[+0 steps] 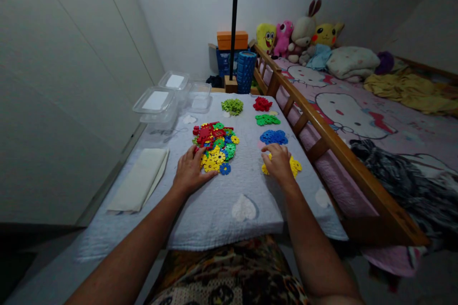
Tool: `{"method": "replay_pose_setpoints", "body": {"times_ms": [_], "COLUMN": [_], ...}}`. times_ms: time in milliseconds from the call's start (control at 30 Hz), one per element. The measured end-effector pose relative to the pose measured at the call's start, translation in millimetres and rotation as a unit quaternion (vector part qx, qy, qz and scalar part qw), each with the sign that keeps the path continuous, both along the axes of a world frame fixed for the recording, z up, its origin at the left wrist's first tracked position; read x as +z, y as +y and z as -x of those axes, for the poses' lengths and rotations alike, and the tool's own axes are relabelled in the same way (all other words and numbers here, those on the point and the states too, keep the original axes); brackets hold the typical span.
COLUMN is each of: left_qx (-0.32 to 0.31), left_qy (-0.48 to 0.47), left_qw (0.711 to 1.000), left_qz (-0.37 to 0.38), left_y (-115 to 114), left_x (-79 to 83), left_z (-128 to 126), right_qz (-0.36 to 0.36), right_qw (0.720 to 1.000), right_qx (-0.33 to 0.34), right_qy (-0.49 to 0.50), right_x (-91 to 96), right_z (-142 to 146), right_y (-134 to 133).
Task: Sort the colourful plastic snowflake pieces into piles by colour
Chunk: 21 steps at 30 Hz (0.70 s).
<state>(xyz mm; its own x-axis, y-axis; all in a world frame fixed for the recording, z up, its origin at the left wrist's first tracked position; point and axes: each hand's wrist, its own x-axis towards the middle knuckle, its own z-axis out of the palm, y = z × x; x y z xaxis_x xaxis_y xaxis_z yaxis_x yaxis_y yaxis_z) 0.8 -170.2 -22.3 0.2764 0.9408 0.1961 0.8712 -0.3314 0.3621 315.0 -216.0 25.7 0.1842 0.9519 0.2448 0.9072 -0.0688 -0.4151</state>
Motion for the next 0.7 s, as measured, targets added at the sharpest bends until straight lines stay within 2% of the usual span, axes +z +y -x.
{"method": "replay_pose_setpoints", "body": {"times_ms": [100,267,467,700], "left_qx": [-0.007,-0.008,-0.009,-0.01], "left_qy": [-0.003,-0.01,-0.026,-0.045], "left_qw": [1.0,1.0,1.0,0.999], "left_qz": [-0.001,-0.002,0.001,0.005], "left_y": [0,-1,-1,-2], "left_x": [2.0,3.9,0.7,3.4], "left_z": [0,0,2,3], "right_qz": [0.029,0.062,0.051,-0.002], "right_qw": [0.997,0.995,0.995,0.998], "right_qx": [0.071,0.078,0.08,0.061], "right_qy": [-0.004,-0.013,0.009,0.02], "right_x": [2.9,-12.2,-37.4,-45.6], "right_z": [34,66,73,69], "right_y": [23,59,73,74]}}
